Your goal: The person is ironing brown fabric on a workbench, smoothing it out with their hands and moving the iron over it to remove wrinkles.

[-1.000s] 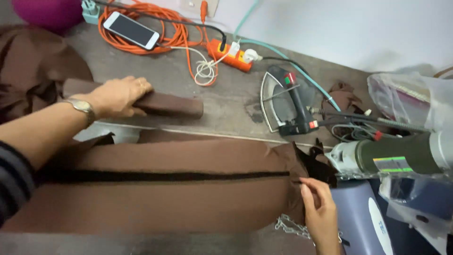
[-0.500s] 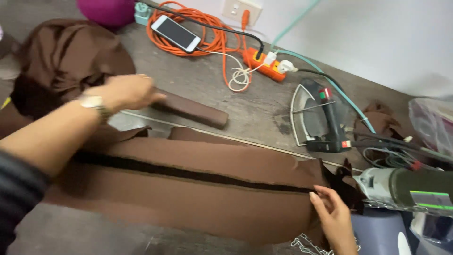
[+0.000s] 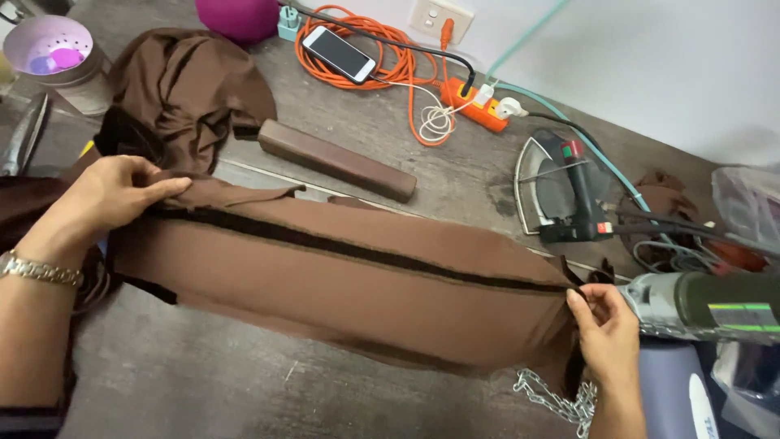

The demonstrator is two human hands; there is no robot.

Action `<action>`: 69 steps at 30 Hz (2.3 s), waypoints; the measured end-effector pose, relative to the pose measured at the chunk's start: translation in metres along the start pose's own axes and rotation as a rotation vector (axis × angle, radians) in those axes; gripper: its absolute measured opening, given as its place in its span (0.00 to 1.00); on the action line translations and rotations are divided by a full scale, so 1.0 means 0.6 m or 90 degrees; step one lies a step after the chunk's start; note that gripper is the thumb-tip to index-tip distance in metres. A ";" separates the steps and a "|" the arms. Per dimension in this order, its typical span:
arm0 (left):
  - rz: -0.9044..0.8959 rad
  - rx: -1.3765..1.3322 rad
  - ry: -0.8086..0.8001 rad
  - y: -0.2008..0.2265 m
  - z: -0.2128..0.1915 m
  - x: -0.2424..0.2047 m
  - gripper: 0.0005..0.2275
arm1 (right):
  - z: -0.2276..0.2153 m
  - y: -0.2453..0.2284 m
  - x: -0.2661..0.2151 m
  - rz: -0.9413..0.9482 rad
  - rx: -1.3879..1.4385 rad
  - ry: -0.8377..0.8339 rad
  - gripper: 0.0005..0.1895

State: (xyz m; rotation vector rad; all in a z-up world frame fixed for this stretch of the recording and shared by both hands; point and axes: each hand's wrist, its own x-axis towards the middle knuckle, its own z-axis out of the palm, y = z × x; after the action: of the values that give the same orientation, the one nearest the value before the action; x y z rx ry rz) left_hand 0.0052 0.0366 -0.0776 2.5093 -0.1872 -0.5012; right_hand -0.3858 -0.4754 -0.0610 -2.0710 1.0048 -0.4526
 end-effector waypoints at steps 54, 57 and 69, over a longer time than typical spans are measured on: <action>0.262 -0.313 0.015 0.244 0.126 -0.162 0.06 | 0.028 0.039 0.140 -0.082 0.128 -0.104 0.07; 0.328 -0.339 0.049 0.288 0.107 -0.211 0.05 | -0.048 0.051 0.117 -0.129 0.137 -0.069 0.06; 0.363 -0.220 0.110 0.422 0.145 -0.232 0.05 | -0.264 0.070 0.045 -0.057 0.060 0.084 0.05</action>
State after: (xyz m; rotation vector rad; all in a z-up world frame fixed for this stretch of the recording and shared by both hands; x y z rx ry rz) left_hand -0.1629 -0.1841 0.0404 2.0227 -0.6636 -0.0716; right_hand -0.4846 -0.5902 0.0069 -2.0289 0.9508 -0.6780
